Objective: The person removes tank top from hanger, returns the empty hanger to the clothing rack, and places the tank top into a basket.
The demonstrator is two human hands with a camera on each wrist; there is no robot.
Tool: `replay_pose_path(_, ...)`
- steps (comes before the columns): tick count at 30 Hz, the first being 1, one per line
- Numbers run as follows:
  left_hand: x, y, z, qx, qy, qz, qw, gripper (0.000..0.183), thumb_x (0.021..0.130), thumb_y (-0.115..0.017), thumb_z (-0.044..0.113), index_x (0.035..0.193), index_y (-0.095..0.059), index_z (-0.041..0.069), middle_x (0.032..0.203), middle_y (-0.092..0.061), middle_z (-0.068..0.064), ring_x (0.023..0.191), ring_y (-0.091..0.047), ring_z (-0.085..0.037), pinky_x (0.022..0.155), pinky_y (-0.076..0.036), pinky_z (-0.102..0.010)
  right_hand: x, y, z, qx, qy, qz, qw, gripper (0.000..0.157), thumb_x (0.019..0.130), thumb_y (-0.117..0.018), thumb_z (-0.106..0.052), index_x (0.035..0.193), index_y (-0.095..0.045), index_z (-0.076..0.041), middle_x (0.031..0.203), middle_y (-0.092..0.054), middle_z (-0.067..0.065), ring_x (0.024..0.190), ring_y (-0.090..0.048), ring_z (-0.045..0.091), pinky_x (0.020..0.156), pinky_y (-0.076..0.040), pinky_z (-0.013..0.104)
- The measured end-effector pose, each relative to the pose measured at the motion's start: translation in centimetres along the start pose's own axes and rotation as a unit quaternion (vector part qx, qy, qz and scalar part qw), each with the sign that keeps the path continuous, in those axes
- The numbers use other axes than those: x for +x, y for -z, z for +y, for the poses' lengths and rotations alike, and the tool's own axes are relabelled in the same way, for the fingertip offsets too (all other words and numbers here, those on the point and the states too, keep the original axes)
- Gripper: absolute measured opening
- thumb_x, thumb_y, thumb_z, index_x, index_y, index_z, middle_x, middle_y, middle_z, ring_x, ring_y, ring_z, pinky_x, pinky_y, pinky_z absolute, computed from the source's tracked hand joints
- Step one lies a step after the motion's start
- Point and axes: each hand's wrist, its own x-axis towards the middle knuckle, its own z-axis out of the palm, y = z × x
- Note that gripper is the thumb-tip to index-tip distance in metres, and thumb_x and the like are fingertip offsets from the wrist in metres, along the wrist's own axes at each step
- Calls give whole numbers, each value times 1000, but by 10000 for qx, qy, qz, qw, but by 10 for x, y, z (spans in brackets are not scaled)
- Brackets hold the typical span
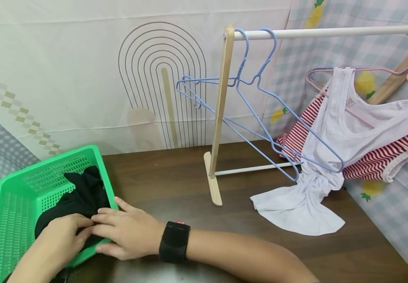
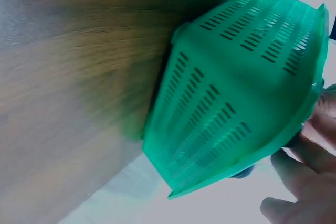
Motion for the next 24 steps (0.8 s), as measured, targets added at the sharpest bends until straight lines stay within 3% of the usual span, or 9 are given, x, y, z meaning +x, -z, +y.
replay_pose_path(5, 0, -1, 5, -75, 202, -751, 9969, 16, 102, -63, 15, 94, -77, 13, 76, -69, 6, 65, -56, -5, 61, -44, -27, 1, -2, -2, -198, -151, -609, 9978, 55, 106, -35, -65, 144, -59, -34, 158, -50, -15, 158, -30, 8, 134, -6, 48)
replay_pose_path(8, 0, -3, 10, -156, 276, -1072, 9937, 24, 108, -54, 19, 95, -74, 15, 68, -58, 8, 62, -52, -3, 60, -41, -25, -1, -5, -1, -136, -169, -673, 9975, 55, 106, -36, -65, 147, -57, -34, 153, -54, -19, 159, -28, 8, 134, -5, 52)
replay_pose_path(11, 1, -6, 14, -239, 354, -1305, 9905, 32, 111, -47, 26, 97, -73, 15, 68, -57, 7, 64, -54, -4, 61, -42, -26, -5, -5, 0, -50, -144, -669, 9976, 55, 107, -35, -63, 150, -54, -34, 154, -53, -18, 160, -27, 9, 134, -5, 53)
replay_pose_path(13, 1, -7, 16, -256, 333, -1313, 9905, 37, 113, -43, 30, 102, -74, 13, 75, -65, 6, 69, -60, -7, 64, -49, -29, -8, -3, 0, -32, -137, -600, 9981, 54, 108, -34, -60, 151, -53, -33, 156, -52, -15, 159, -28, 10, 134, -6, 51)
replay_pose_path(16, -1, -8, 20, -303, 398, -1306, 9902, 40, 112, -44, 34, 111, -75, 9, 91, -75, 1, 81, -70, -14, 71, -57, -38, -18, 3, 1, -122, -75, -275, 9995, 49, 111, -34, -53, 148, -57, -29, 156, -54, -10, 157, -35, 11, 134, -11, 48)
replay_pose_path(18, -2, -9, 24, -305, 457, -1293, 9901, 39, 111, -46, 36, 108, -74, 9, 92, -75, 1, 82, -69, -16, 71, -57, -41, -27, 9, 3, -142, -31, 85, 9999, 45, 112, -37, -46, 143, -62, -26, 154, -57, -7, 154, -41, 12, 134, -15, 43)
replay_pose_path(22, -5, -11, 34, -110, 770, -1288, 9886, 35, 108, -52, 40, 93, -70, 15, 73, -62, 5, 71, -59, -12, 66, -50, -37, -51, 25, 10, 29, 49, 996, 9950, 35, 109, -49, -35, 133, -70, -19, 145, -66, -3, 146, -52, 13, 130, -26, 34)
replay_pose_path(24, -8, -12, 40, 58, 874, -1091, 9902, 36, 106, -55, 43, 91, -70, 15, 73, -61, 4, 70, -59, -14, 65, -51, -40, -65, 35, 15, 49, 107, 1480, 9889, 31, 106, -55, -30, 128, -72, -16, 138, -70, -1, 140, -58, 13, 127, -32, 30)
